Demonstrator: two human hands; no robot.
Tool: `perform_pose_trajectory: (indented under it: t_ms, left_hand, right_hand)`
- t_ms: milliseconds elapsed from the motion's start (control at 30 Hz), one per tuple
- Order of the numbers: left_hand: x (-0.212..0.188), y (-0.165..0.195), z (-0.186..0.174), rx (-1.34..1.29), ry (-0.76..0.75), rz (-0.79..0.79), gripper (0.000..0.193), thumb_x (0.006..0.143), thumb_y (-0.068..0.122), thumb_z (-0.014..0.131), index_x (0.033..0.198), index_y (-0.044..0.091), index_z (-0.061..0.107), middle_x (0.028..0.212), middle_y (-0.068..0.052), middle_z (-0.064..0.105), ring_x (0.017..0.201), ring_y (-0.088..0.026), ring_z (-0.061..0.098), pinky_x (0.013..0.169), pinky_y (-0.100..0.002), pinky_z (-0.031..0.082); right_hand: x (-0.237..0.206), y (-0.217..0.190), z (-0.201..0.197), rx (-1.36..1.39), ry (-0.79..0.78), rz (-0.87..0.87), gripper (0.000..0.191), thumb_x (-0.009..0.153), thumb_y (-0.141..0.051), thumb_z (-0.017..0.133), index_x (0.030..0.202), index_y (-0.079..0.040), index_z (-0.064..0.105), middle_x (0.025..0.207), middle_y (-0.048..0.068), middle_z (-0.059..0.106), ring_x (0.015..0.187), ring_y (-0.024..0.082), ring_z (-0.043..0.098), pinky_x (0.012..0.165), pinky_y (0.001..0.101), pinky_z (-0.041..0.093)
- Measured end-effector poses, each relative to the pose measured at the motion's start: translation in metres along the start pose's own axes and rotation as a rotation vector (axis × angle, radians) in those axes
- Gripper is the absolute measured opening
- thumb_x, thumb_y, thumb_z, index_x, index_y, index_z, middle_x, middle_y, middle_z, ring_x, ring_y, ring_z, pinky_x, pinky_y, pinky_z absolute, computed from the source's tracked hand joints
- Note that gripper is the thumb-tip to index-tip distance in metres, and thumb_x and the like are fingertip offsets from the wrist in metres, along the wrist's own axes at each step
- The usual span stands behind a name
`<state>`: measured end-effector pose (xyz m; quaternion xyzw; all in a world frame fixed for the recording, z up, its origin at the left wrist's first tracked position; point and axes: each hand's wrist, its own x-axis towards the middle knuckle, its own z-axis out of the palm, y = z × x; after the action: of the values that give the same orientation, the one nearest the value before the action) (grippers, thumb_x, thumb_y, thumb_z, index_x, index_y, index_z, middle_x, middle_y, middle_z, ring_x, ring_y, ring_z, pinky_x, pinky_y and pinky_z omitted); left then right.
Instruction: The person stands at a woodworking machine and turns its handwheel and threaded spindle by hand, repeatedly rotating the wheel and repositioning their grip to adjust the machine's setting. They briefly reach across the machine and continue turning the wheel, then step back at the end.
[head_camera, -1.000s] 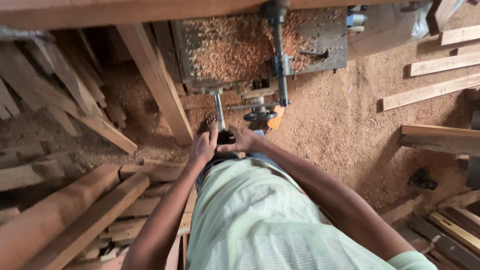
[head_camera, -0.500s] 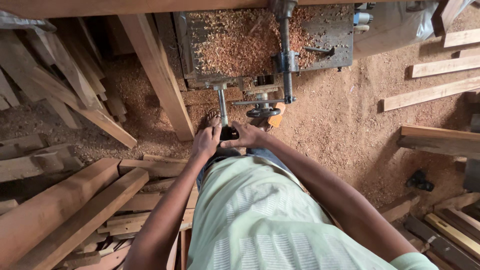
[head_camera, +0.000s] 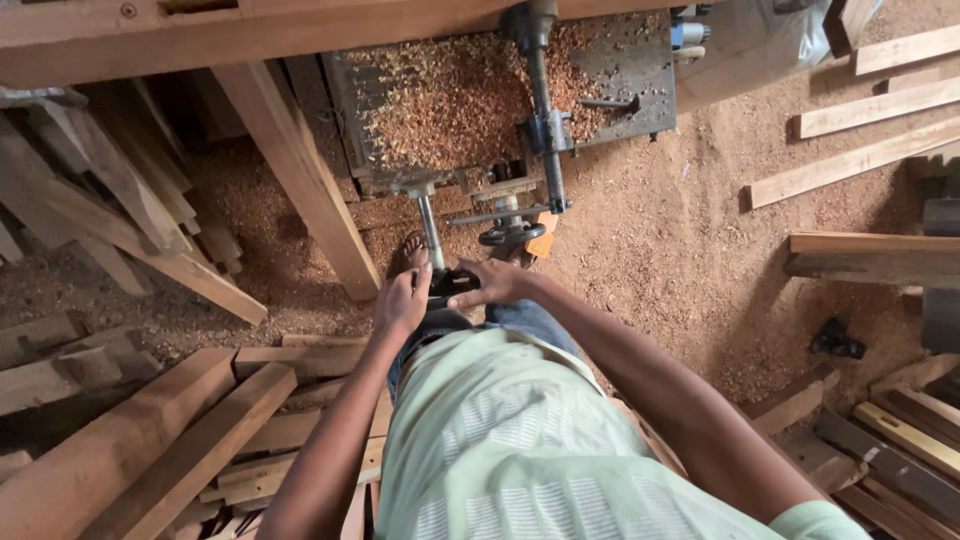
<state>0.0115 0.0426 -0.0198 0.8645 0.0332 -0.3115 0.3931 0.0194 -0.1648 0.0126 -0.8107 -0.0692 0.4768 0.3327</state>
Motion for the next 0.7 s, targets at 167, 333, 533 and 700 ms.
perform_pose_trajectory:
  t_ms: [167, 333, 533, 700]
  left_hand:
    - [0.006, -0.012, 0.003, -0.1, -0.003, 0.007, 0.055, 0.104, 0.051, 0.042, 0.101, 0.008, 0.076, 0.098, -0.025, 0.073, 0.095, -0.046, 0.067, 0.083, -0.052, 0.051]
    - [0.029, -0.034, 0.001, -0.463, -0.093, 0.136, 0.056, 0.105, 0.053, 0.048, 0.105, 0.001, 0.071, 0.094, -0.024, 0.073, 0.091, -0.041, 0.07, 0.081, -0.047, 0.054]
    - [0.004, -0.029, 0.014, -0.292, 0.136, 0.12, 0.05, 0.106, 0.049, 0.049, 0.116, 0.006, 0.071, 0.099, -0.021, 0.073, 0.094, -0.038, 0.07, 0.08, -0.047, 0.052]
    - [-0.003, -0.017, 0.015, -0.223, 0.11, 0.023, 0.046, 0.103, 0.05, 0.049, 0.112, 0.012, 0.073, 0.092, -0.017, 0.077, 0.089, -0.035, 0.073, 0.081, -0.045, 0.054]
  right_hand:
    - [-0.007, -0.011, 0.001, -0.127, 0.011, 0.066, 0.121, 0.068, -0.094, 0.054, 0.141, 0.002, 0.051, 0.116, 0.029, 0.068, 0.114, 0.041, 0.066, 0.102, 0.0537, 0.048]
    - [-0.006, -0.051, 0.026, -0.303, 0.149, 0.264, 0.115, 0.073, -0.095, 0.048, 0.128, 0.004, 0.06, 0.078, 0.019, 0.076, 0.078, 0.035, 0.078, 0.085, 0.0477, 0.057]
    - [-0.003, -0.001, 0.012, 0.062, 0.117, -0.123, 0.078, 0.084, -0.076, 0.057, 0.11, -0.002, 0.064, 0.085, 0.019, 0.074, 0.08, 0.036, 0.077, 0.075, 0.0476, 0.059]
    - [-0.007, 0.016, 0.026, -0.018, 0.19, -0.217, 0.059, 0.098, -0.058, 0.058, 0.118, -0.002, 0.057, 0.086, 0.025, 0.072, 0.084, 0.045, 0.07, 0.073, 0.0556, 0.053]
